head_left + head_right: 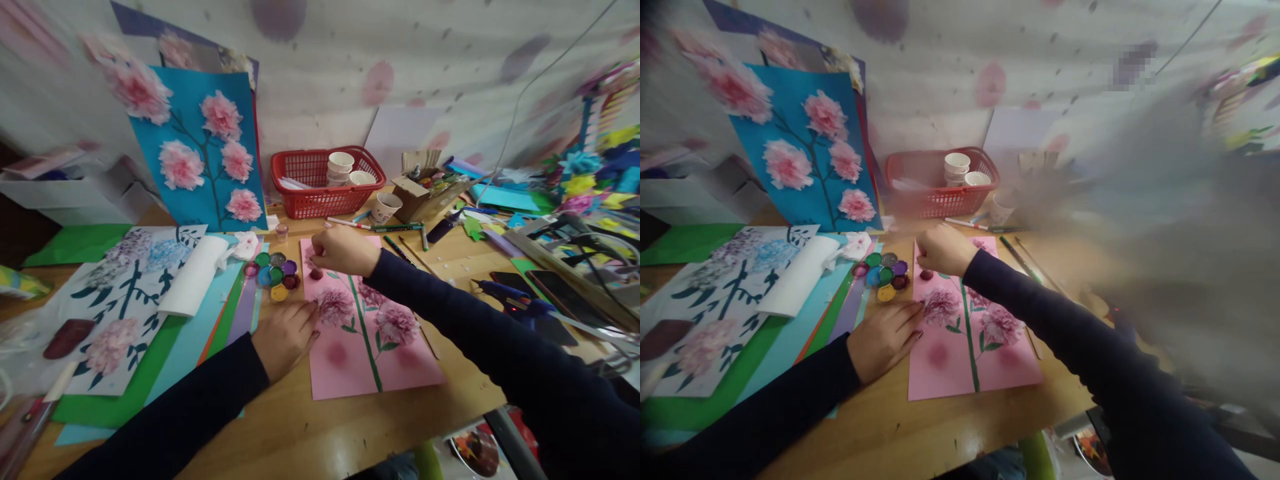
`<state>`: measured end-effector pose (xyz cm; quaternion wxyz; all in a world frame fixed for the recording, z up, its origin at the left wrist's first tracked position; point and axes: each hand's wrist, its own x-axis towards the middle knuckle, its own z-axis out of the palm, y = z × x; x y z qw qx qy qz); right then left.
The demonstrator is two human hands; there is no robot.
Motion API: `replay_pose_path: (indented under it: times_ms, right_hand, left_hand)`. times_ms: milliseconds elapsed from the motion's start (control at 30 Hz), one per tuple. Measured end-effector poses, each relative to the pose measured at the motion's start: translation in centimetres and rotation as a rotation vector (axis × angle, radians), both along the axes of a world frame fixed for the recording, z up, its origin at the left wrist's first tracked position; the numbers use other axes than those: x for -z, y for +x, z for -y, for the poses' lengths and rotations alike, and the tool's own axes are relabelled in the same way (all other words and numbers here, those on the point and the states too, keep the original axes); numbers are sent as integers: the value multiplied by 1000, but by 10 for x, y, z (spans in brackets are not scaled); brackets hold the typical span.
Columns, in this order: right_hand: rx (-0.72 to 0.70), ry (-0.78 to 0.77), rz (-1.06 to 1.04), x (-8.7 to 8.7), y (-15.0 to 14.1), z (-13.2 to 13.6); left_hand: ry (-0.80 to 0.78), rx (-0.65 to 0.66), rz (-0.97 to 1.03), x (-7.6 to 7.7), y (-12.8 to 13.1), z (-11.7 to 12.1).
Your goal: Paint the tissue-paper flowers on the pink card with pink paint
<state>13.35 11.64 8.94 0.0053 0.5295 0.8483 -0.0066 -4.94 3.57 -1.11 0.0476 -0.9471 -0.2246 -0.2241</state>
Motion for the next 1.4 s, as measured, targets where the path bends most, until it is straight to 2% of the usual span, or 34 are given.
replay_pose_path:
  times_ms: [367,667,767,933,1000,1100,1267,1333,1400]
  right_hand:
    - [-2,-27,-14,1,-3,4]
    - [17,18,-74,8,-1,0]
    - [31,4,-95,0,4,-1]
    - [76,119,-206,-18,9,2]
    - [67,99,-176,-15,8,2]
    - [36,27,-123,-1,5,1]
    - [38,73,-146,13,1,-2]
    - [35,18,-143,8,1,-2]
    - [32,18,-211,-6,7,0]
  left_hand:
    - [10,23,-14,0,0,-1]
    - [6,35,-22,-3,1,-1]
    - [3,31,-17,-2,1,-1]
    - [-2,30,1,2,0,-2]
    - [-6,35,13,2,0,-2]
    - [-24,41,27,1,0,-2]
    - [-44,56,25,-3,-1,-2]
    - [-47,56,26,-4,-1,-2]
    - [-42,50,30,-3,-1,-2]
